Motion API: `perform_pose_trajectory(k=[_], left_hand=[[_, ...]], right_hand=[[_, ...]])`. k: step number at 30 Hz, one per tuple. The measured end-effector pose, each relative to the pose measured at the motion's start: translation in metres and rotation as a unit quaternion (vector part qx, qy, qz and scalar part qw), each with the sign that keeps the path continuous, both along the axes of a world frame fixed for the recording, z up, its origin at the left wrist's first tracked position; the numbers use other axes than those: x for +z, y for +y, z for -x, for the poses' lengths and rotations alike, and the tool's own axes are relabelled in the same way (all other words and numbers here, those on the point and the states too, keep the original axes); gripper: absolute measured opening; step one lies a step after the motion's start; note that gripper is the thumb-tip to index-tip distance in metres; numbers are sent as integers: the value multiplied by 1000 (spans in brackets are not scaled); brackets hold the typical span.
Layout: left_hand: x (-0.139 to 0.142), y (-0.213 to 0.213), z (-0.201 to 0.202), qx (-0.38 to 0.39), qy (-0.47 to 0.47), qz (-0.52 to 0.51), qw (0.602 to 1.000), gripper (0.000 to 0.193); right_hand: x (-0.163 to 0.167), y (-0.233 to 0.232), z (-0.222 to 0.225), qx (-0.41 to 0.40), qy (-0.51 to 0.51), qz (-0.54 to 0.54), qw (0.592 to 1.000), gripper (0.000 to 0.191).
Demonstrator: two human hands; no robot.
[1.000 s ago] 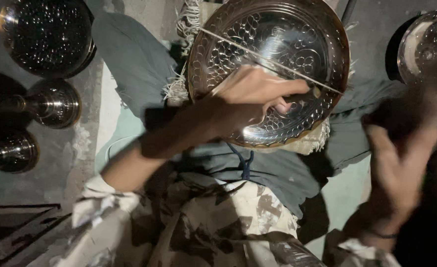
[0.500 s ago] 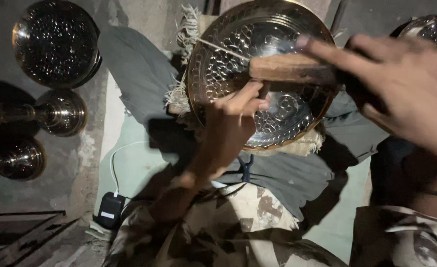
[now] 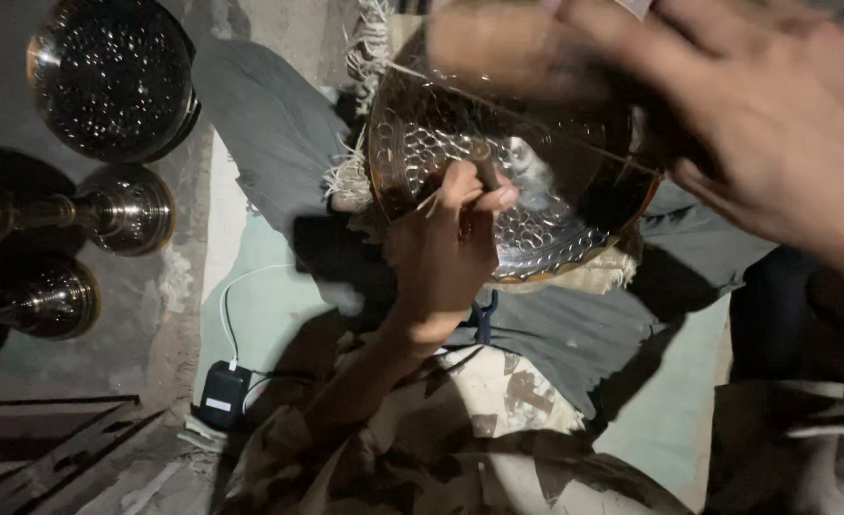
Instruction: The person sits on the floor with a decorated brass plate on a cloth cushion and engraves patterns into it, holding a small punch against the surface with one hand and striking it with a wooden mallet held in the other hand, repositioning the punch repeatedly across the plate.
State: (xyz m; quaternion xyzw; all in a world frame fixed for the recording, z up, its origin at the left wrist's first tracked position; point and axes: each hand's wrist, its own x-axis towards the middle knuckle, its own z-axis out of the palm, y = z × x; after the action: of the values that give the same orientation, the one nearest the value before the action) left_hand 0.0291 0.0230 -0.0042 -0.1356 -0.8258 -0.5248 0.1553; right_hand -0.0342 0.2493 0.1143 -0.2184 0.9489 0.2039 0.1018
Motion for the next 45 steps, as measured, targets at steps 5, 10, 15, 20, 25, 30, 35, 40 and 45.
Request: perform_pose_trajectory(k=[5, 10, 15, 20, 25, 30, 35, 40, 45], left_hand=[[-5, -8, 9, -25, 62, -38, 997, 22], [-6, -23, 38, -116, 99, 12, 988, 20], [3, -24, 72, -308, 114, 32, 944, 17], [5, -20, 87, -414, 28, -3, 910, 35], [5, -14, 91, -412, 44, 56, 908, 33], [7, -17, 91, -390, 204, 12, 898, 20], [10, -18, 86, -407, 205, 28, 890, 16], [20, -16, 89, -426, 85, 64, 898, 34], [18, 2, 96, -433, -5, 156, 888, 37]], right_hand=[[3, -2, -21, 56, 119, -77, 988, 127], [-59, 21, -94, -146, 151, 568, 795, 85], [-186, 36, -130, -267, 348, 603, 666, 85], [-215, 25, -136, -413, 329, 569, 631, 87], [-189, 41, -140, -287, 307, 608, 674, 74], [-149, 61, -139, -148, 282, 599, 735, 85], [-112, 55, -133, -82, 195, 428, 879, 105], [-101, 24, -137, -230, 171, 637, 715, 72], [-90, 6, -146, -258, 168, 648, 697, 75]])
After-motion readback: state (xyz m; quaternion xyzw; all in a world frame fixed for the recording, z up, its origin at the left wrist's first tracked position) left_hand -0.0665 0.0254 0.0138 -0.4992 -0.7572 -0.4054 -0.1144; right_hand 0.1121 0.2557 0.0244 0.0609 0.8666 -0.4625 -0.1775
